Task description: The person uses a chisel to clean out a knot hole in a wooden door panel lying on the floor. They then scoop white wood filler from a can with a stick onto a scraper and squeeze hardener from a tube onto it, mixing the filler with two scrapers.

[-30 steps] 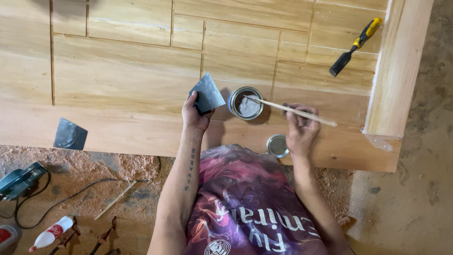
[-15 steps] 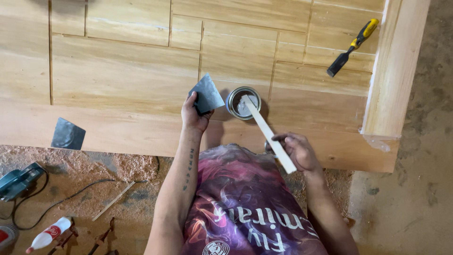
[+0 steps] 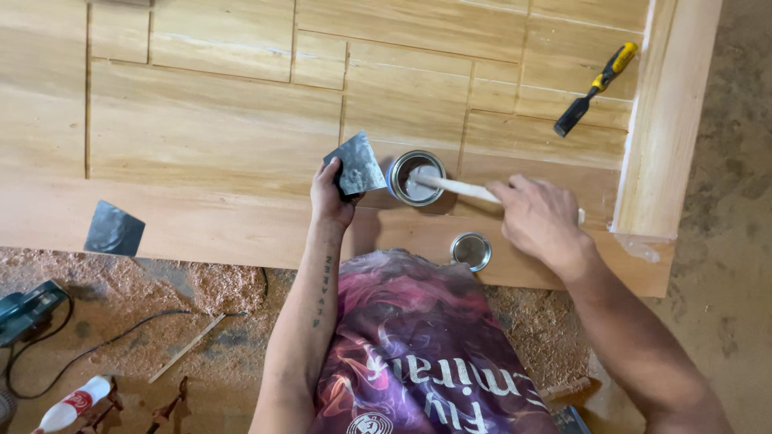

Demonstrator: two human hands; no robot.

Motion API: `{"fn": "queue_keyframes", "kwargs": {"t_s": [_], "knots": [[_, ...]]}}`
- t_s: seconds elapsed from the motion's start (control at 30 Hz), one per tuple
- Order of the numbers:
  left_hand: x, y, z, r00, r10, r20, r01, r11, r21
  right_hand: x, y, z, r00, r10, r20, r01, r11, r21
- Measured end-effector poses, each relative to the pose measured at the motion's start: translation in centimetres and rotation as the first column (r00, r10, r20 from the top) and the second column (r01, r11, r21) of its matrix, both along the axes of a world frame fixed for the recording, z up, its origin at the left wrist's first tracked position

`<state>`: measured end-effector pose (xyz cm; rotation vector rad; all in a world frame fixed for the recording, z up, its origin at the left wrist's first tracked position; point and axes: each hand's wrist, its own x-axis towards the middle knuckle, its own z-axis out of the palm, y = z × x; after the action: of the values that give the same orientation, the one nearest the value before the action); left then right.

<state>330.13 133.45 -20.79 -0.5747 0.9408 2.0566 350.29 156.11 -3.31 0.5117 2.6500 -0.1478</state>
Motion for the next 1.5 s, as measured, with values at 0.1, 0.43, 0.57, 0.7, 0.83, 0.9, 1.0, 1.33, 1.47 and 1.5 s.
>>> {"fn": "queue_keyframes", "kwargs": {"t_s": [0.1,0.43,0.57,0.7,0.83,0.9,1.0,1.33,1.47,1.5], "knots": [[-0.1,-0.4,0.0,1.0,0.002,-0.03,-0.003,1.0,-0.013,-2.4,-0.3,0.0,0.994,0.11,0.019,-0.112,0.986,0.126],[-0.2,-0.5,-0.3,0.99,-0.086,-0.116,0.07,0.988,-0.137,-7.3,-1.9,-2.3,0.926,0.284,0.25,-0.291,0.957,-0.01],[-0.5,-0.4,-0.2,0.987,-0.117,-0.112,0.097,0.981,-0.171,-6.8,-1.2,-2.1,0.966,0.21,0.15,-0.202,0.977,-0.072],[-0.7,0.3,-0.1,0.99,-0.101,-0.095,0.088,0.987,-0.133,-5.2,-0.5,-3.2,0.997,0.074,0.005,-0.071,0.979,-0.193],[-0.7,1.1,-0.1,0.994,-0.08,-0.079,0.069,0.989,-0.127,-3.2,0.6,-5.1,0.997,0.003,-0.074,-0.023,0.963,-0.267],[-0.7,1.2,0.0,0.995,-0.07,-0.074,0.061,0.99,-0.125,-2.0,0.9,-6.0,0.99,-0.068,-0.124,0.025,0.947,-0.32],[-0.7,0.8,0.0,0.996,-0.062,-0.071,0.051,0.988,-0.144,-0.4,1.0,-7.4,0.97,-0.17,-0.177,0.088,0.914,-0.395],[-0.7,-0.9,0.4,0.997,-0.023,-0.074,0.016,0.995,-0.103,4.3,1.8,-9.9,0.9,-0.426,-0.093,0.312,0.778,-0.545],[-0.4,-1.2,0.5,0.998,-0.023,-0.051,0.016,0.991,-0.132,5.7,1.3,-10.4,0.872,-0.413,-0.264,0.189,0.78,-0.597],[-0.4,-1.2,0.6,0.998,-0.028,-0.059,0.021,0.992,-0.125,6.0,1.1,-10.5,0.862,-0.435,-0.262,0.197,0.762,-0.617]]}}
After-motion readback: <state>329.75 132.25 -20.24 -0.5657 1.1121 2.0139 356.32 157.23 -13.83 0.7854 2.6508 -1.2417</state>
